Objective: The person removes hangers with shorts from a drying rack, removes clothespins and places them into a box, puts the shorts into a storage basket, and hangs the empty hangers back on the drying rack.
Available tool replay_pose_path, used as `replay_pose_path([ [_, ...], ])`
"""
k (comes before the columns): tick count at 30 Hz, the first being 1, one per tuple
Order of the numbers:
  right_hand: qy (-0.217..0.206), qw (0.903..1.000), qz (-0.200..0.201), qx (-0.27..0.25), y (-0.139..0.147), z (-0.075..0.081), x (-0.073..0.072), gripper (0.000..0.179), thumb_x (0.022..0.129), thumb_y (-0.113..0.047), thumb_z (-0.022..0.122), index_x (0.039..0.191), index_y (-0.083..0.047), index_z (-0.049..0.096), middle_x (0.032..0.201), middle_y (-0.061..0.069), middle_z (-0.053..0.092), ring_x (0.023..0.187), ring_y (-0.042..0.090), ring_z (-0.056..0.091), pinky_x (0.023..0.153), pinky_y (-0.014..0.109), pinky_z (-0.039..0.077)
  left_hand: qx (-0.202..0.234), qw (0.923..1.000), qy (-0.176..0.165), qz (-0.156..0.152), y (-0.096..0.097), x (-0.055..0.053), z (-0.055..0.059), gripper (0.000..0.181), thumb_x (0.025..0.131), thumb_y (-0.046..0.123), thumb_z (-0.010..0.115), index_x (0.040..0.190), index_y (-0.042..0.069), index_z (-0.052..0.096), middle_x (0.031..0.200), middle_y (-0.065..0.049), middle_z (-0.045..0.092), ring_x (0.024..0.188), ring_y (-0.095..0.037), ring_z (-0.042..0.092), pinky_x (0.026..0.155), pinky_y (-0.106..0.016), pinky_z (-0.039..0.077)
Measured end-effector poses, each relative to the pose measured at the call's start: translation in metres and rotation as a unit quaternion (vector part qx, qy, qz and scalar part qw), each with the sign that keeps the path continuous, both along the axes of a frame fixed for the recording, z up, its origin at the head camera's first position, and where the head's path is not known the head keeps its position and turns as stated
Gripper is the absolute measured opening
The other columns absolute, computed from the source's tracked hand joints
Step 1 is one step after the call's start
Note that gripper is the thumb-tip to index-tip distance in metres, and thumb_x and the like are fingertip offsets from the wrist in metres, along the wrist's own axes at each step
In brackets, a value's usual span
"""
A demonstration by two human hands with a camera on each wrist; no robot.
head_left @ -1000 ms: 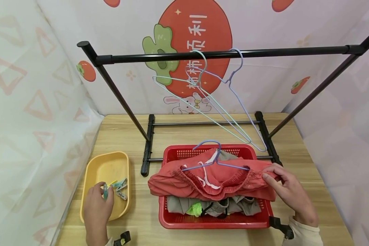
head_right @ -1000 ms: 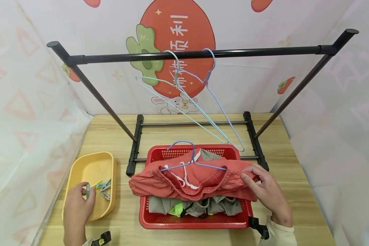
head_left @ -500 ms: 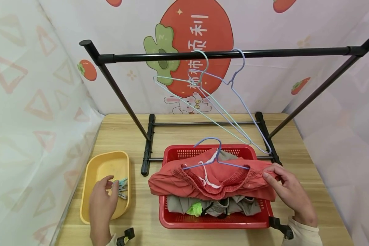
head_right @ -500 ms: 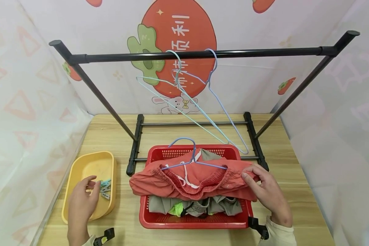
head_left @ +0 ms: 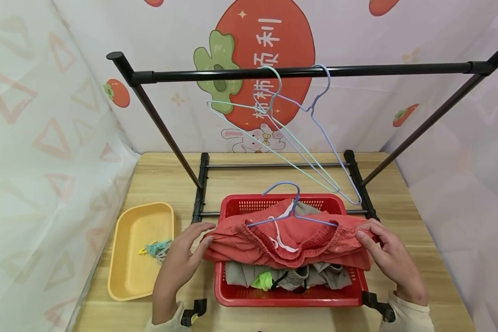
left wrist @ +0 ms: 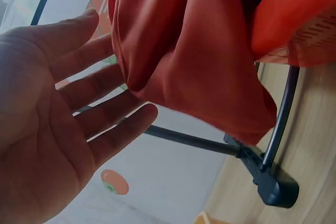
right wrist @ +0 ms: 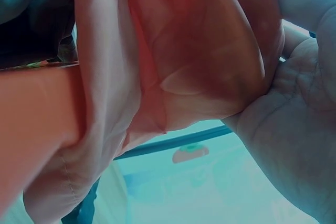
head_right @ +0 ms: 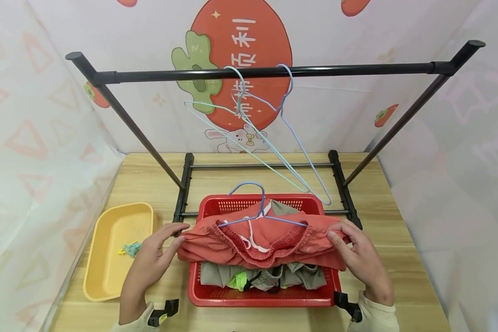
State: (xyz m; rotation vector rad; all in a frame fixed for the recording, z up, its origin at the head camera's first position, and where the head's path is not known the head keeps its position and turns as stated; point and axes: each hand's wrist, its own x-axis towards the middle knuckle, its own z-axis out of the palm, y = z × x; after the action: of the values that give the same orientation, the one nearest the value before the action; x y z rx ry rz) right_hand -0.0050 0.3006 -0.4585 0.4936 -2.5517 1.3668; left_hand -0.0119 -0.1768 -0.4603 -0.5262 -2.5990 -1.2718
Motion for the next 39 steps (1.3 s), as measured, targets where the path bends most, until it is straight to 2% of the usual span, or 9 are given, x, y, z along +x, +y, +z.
replay_pose_path([
  [3,0.001,1.0000,0.001,-0.006,0.000,0.000,0.000,0.020,0.100,0.007,0.059,0.099,-0.011,0.068,0.096,0.008,0.057,0.072,0.011,0.050,0.056,0.027,0.040,0.003,0.9999,0.000,-0.011,0.006,-0.002,0.000,0.024,0.099,0.006,0.069,0.123,0.007,0.072,0.118,0.005,0.069,0.110,-0.014,0.065,0.093,-0.041,0.054],
  [10,-0.003,0.9998,-0.002,-0.019,0.001,0.001,0.002,0.014,0.104,-0.001,0.057,0.101,-0.009,0.068,0.097,0.009,0.057,0.074,0.011,0.048,0.056,0.028,0.038,0.019,0.9985,0.034,-0.038,0.016,-0.006,0.000,0.022,0.097,0.000,0.069,0.115,0.011,0.074,0.108,0.008,0.069,0.097,-0.011,0.065,0.085,-0.034,0.056],
  [18,0.001,0.9997,0.004,-0.022,0.001,0.001,0.002,0.018,0.101,0.008,0.057,0.102,-0.007,0.067,0.098,0.009,0.056,0.076,0.011,0.049,0.057,0.027,0.039,0.017,0.9981,0.046,-0.037,0.019,-0.009,0.000,0.016,0.099,0.002,0.067,0.110,0.012,0.074,0.100,0.004,0.069,0.088,-0.009,0.063,0.076,-0.032,0.055],
  [23,0.009,0.9997,-0.008,-0.023,0.001,0.000,0.002,0.024,0.096,0.014,0.059,0.101,-0.007,0.068,0.096,0.005,0.057,0.072,0.011,0.048,0.055,0.027,0.038,0.015,0.9979,0.048,-0.041,0.025,-0.010,0.001,0.018,0.100,0.000,0.065,0.107,0.013,0.073,0.093,0.007,0.061,0.079,-0.009,0.055,0.067,-0.027,0.050],
  [30,0.010,0.9995,-0.026,-0.016,0.000,0.003,0.003,0.029,0.091,0.019,0.062,0.101,-0.008,0.069,0.093,0.000,0.058,0.069,0.010,0.049,0.055,0.027,0.038,0.008,0.9981,0.058,-0.018,0.039,-0.008,0.005,0.018,0.100,-0.003,0.063,0.108,0.012,0.070,0.099,0.004,0.061,0.086,-0.011,0.055,0.071,-0.029,0.050],
  [39,0.021,0.9990,-0.030,-0.026,0.001,0.002,0.004,0.028,0.091,0.021,0.061,0.102,-0.004,0.068,0.092,0.001,0.056,0.071,0.010,0.048,0.054,0.026,0.037,-0.022,0.9941,0.101,-0.031,0.053,-0.012,0.015,0.015,0.096,-0.003,0.069,0.104,0.010,0.071,0.095,0.005,0.059,0.083,-0.010,0.052,0.070,-0.028,0.048],
])
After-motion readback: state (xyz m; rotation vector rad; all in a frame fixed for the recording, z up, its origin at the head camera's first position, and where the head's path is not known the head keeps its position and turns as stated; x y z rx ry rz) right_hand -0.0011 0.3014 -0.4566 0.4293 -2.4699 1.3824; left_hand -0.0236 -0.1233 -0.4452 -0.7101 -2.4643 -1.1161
